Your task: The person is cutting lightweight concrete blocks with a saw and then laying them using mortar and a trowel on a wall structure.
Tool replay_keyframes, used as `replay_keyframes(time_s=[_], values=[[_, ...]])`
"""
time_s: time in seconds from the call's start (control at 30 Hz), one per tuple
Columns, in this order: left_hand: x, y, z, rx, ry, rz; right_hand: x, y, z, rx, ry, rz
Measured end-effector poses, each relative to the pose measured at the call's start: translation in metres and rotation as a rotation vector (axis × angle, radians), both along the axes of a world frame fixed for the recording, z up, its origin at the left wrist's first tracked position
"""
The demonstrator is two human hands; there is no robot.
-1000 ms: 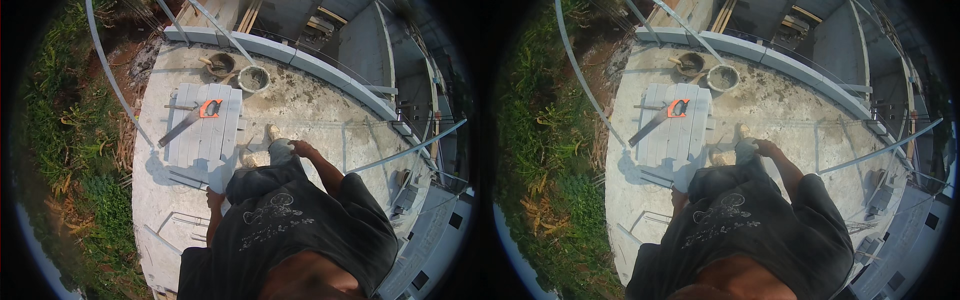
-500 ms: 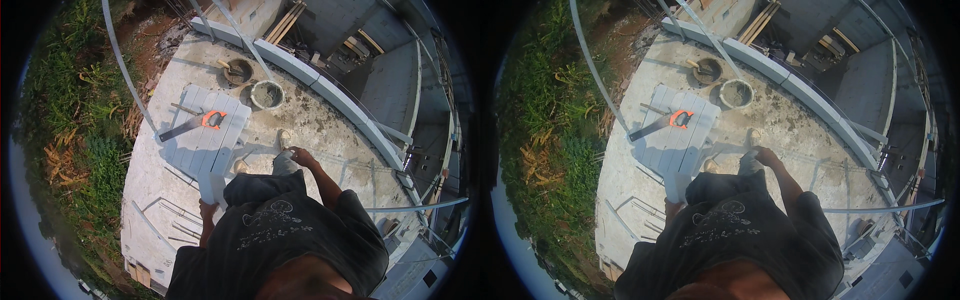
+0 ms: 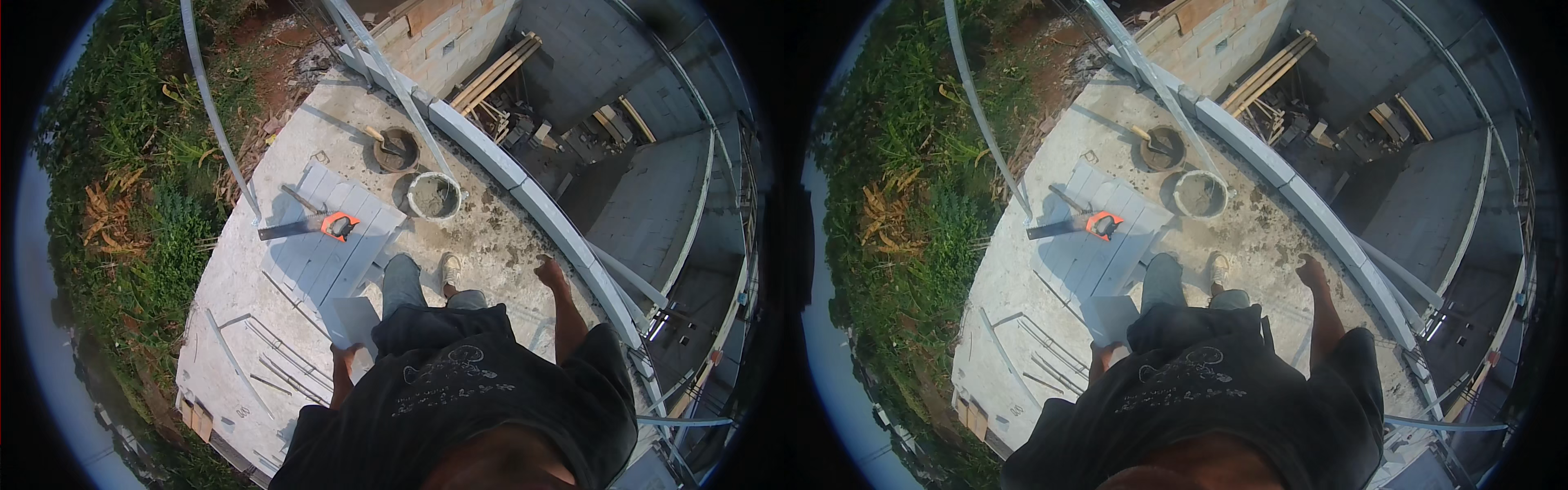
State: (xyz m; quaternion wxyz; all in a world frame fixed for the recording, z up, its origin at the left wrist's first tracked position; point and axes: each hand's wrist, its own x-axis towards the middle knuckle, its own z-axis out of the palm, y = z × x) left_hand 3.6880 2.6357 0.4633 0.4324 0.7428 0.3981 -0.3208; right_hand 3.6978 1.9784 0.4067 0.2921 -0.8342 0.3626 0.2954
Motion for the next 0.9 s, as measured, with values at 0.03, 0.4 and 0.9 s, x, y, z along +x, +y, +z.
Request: replay_keyframes(time_s=[0.03, 0.4, 0.9], values=[[-0.002, -0.004, -0.009, -0.010, -0.034, 0.018, 0.012, -0.004, 0.000, 0.007, -0.062, 0.075], [0.027, -0.051, -0.039, 0.135, 0.200, -0.190, 0.211, 0.040, 0.030, 0.091, -0.243, 0.494], [0.059, -0.067, -0.085, 0.266, 0.113, 0.297, 0.530, 0.170, 0.158, 0.335, -0.900, 0.749]])
